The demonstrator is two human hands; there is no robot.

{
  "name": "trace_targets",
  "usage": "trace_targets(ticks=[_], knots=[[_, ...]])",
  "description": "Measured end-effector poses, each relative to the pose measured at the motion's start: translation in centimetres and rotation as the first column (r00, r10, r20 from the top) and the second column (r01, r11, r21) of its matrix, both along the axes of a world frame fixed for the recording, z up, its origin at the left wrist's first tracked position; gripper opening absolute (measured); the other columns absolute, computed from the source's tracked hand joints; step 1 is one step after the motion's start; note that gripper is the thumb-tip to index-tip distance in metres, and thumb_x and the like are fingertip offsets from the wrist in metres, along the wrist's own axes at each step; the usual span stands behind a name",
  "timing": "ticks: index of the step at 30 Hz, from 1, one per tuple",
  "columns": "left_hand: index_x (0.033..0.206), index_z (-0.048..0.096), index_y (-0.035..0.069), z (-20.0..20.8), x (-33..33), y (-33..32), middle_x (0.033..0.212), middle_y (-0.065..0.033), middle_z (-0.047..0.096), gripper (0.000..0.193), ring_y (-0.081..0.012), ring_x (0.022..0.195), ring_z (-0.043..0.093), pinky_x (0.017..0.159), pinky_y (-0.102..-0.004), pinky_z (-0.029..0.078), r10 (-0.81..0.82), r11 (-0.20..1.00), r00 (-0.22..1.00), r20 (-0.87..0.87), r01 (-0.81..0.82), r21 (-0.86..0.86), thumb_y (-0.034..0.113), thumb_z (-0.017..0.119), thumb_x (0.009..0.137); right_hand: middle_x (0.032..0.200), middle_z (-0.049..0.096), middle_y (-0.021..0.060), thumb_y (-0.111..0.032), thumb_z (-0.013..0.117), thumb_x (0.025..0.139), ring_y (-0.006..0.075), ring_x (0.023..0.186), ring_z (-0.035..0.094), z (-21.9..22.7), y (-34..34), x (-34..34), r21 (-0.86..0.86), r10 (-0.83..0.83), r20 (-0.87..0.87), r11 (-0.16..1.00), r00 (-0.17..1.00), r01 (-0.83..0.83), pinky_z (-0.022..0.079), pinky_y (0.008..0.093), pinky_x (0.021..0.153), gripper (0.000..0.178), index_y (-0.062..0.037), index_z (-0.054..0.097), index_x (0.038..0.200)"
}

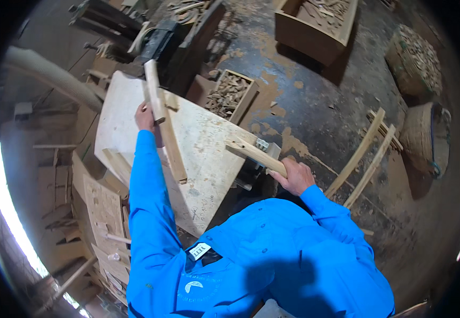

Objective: The person sands wooden pieces using a machine, fetches more wooden pieces from a stack, and continues sanding the pieces.

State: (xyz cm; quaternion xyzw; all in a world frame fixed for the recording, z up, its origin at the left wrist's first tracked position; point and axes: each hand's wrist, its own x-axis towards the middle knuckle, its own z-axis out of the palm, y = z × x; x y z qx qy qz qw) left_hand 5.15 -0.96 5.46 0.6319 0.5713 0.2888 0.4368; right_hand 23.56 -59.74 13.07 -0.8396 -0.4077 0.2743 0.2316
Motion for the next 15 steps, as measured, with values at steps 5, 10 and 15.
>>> trace_targets(ticks=[5, 10, 15], knots=[[0.123, 0.077, 0.007, 2.3, 2.5, -2.5, 0.105, -0.0235, 0.075, 0.038, -0.0356, 0.094, 0.074, 0.087, -0.0454, 0.058, 0.06, 0.945, 0.941, -0.333, 0.054, 0.324, 0.016, 0.076, 0.087, 0.091, 0.072, 0.0225, -0.053, 0.072, 0.095, 0.046, 0.079, 0.068, 0.2, -0.3, 0.4, 0.004, -0.043, -0.066, 0.999, 0.997, 0.044, 0.053, 0.0552, 0.074, 0.049, -0.005, 0.064, 0.098], [0.121, 0.075, 0.004, 4.5, 2.3, -3.8, 0.114, -0.0211, 0.067, 0.033, -0.04, 0.108, 0.065, 0.096, -0.0492, 0.052, 0.069, 0.788, 0.77, -0.634, 0.348, 0.508, 0.02, 0.073, 0.092, 0.09, 0.071, 0.0221, -0.052, 0.072, 0.095, 0.0453, 0.078, 0.068, 0.5, 0.0, 0.4, -0.088, -0.013, -0.024, 0.996, 1.0, 0.011, 0.052, 0.0546, 0.074, 0.048, -0.0047, 0.064, 0.098], [0.124, 0.074, 0.002, 3.5, 1.2, -5.1, 0.115, -0.0206, 0.068, 0.036, -0.0388, 0.11, 0.065, 0.099, -0.0475, 0.052, 0.038, 0.867, 0.915, -0.401, 0.17, 0.469, 0.023, 0.074, 0.094, 0.09, 0.072, 0.023, -0.051, 0.072, 0.095, 0.0456, 0.079, 0.07, 1.2, 0.5, 0.6, -0.082, -0.009, -0.026, 0.997, 1.0, 0.007, 0.054, 0.055, 0.073, 0.048, -0.0047, 0.063, 0.099]])
